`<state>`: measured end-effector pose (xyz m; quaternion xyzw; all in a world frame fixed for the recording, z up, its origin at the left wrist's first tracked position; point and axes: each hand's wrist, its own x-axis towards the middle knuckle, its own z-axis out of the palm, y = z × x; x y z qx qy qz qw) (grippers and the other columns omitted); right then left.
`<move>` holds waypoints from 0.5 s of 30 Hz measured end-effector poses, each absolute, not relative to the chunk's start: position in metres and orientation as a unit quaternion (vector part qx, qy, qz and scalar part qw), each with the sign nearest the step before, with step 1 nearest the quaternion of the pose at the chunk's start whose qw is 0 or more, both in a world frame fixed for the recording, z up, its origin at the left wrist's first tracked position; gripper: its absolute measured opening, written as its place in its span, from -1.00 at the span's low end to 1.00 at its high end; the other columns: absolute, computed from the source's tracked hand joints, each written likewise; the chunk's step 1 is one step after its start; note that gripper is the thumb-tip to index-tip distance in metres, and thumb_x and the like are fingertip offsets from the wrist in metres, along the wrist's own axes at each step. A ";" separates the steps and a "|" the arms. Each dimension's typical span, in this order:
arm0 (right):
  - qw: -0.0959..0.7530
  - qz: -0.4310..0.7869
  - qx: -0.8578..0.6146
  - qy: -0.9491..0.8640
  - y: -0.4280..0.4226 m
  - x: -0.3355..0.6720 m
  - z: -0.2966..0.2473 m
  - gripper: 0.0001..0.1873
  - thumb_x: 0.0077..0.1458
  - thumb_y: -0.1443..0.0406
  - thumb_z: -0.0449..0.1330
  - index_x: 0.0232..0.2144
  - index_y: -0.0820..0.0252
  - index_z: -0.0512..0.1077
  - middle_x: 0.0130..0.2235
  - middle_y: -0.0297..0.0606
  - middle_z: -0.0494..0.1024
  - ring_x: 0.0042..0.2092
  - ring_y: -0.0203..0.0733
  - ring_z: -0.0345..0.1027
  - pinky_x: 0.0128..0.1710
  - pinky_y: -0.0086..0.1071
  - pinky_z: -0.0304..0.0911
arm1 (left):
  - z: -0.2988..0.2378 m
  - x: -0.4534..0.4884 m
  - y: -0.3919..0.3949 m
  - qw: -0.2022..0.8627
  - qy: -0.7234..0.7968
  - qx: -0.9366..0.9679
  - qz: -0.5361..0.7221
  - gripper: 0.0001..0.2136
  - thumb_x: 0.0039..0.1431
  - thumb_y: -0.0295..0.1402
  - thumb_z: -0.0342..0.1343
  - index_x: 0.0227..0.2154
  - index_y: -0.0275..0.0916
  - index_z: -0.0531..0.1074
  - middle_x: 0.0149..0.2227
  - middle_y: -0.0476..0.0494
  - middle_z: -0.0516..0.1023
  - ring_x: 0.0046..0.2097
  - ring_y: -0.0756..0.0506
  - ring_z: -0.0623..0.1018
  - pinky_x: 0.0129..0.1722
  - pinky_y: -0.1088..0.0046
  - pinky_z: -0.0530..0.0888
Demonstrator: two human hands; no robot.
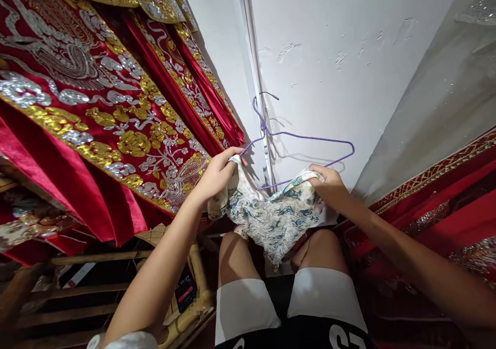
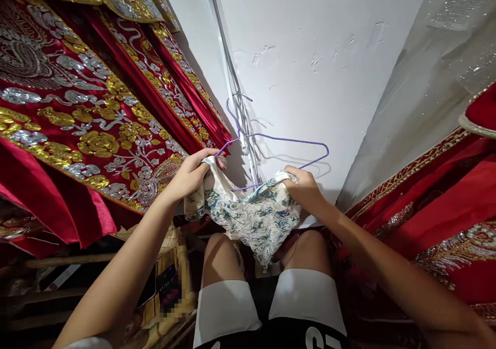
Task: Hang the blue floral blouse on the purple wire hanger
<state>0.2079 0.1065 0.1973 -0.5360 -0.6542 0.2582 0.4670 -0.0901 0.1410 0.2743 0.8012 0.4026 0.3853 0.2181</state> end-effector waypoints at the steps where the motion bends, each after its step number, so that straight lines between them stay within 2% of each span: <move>1: 0.470 0.251 -0.536 -0.655 0.105 0.205 0.196 -0.94 -0.05 0.27 0.05 -0.52 0.10 0.27 -0.52 -0.41 0.26 -0.41 -0.21 0.15 -0.40 -0.36 0.06 | 0.275 -0.085 0.145 0.228 0.402 0.801 0.381 -0.71 0.26 -0.35 -0.07 -0.09 -0.28 0.49 -0.26 -0.13 0.59 -0.20 -0.14 0.54 -0.11 0.33 0.44; 2: 0.467 0.242 -0.534 -0.662 0.103 0.203 0.195 -0.91 -0.06 0.28 0.05 -0.45 0.09 0.35 -0.53 -0.42 0.29 -0.43 -0.21 0.16 -0.40 -0.35 0.08 | 0.276 -0.082 0.148 0.240 0.404 0.797 0.380 -0.73 0.24 -0.34 -0.05 -0.14 -0.28 0.52 -0.29 -0.12 0.57 -0.24 -0.12 0.52 -0.16 0.36 0.43; 4: 0.457 0.212 -0.533 -0.680 0.098 0.202 0.196 -0.62 -0.10 0.31 0.07 -0.18 0.07 0.47 -0.55 -0.46 0.31 -0.48 -0.20 0.15 -0.41 -0.33 0.10 | 0.276 -0.080 0.152 0.289 0.407 0.777 0.384 -0.78 0.19 -0.32 0.02 -0.24 -0.27 0.54 -0.34 -0.08 0.55 -0.32 -0.08 0.48 -0.26 0.41 0.40; 5: 0.462 0.191 -0.537 -0.680 0.096 0.205 0.197 -0.45 -0.12 0.32 0.08 0.00 0.06 0.45 -0.55 -0.47 0.32 -0.50 -0.19 0.15 -0.41 -0.33 0.12 | 0.276 -0.082 0.154 0.324 0.406 0.762 0.387 -0.80 0.16 -0.30 0.07 -0.28 -0.26 0.54 -0.36 -0.07 0.54 -0.35 -0.07 0.46 -0.30 0.43 0.39; 7: 0.496 0.149 -0.552 -0.654 0.097 0.216 0.202 -0.16 -0.13 0.34 0.12 0.29 0.08 0.25 -0.51 -0.46 0.41 -0.49 -0.16 0.21 -0.41 -0.31 0.18 | 0.278 -0.090 0.158 0.392 0.406 0.724 0.397 -0.83 0.08 -0.28 0.15 -0.34 -0.26 0.54 -0.41 -0.05 0.53 -0.40 -0.05 0.45 -0.37 0.46 0.36; 9: 0.529 0.114 -0.573 -0.616 0.105 0.235 0.208 -0.06 -0.11 0.35 0.17 0.37 0.10 0.13 -0.40 -0.36 0.53 -0.42 -0.11 0.33 -0.36 -0.29 0.26 | 0.282 -0.100 0.161 0.445 0.412 0.689 0.397 -0.83 -0.03 -0.27 0.23 -0.39 -0.26 0.56 -0.44 -0.05 0.54 -0.43 -0.05 0.47 -0.43 0.47 0.35; 11: 0.538 0.094 -0.587 -0.598 0.119 0.257 0.215 -0.19 -0.10 0.33 0.21 0.27 0.11 0.33 -0.32 -0.26 0.60 -0.34 -0.06 0.42 -0.31 -0.25 0.32 | 0.289 -0.108 0.164 0.492 0.419 0.663 0.379 -0.80 -0.13 -0.27 0.30 -0.42 -0.27 0.58 -0.47 -0.06 0.56 -0.45 -0.07 0.50 -0.47 0.47 0.36; 13: 0.538 0.108 -0.581 -0.601 0.133 0.277 0.222 -0.52 -0.11 0.30 0.23 -0.07 0.12 0.58 -0.29 -0.20 0.63 -0.27 -0.01 0.46 -0.28 -0.23 0.34 | 0.295 -0.112 0.167 0.527 0.420 0.640 0.369 -0.77 -0.19 -0.26 0.34 -0.43 -0.27 0.59 -0.47 -0.08 0.59 -0.45 -0.10 0.54 -0.47 0.45 0.40; 15: 0.539 0.163 -0.556 -0.611 0.141 0.290 0.229 -0.78 -0.13 0.27 0.26 -0.36 0.12 0.62 -0.33 -0.21 0.65 -0.24 0.01 0.49 -0.30 -0.26 0.35 | 0.295 -0.113 0.169 0.522 0.419 0.625 0.401 -0.75 -0.20 -0.23 0.35 -0.43 -0.27 0.60 -0.46 -0.10 0.61 -0.42 -0.13 0.57 -0.42 0.41 0.47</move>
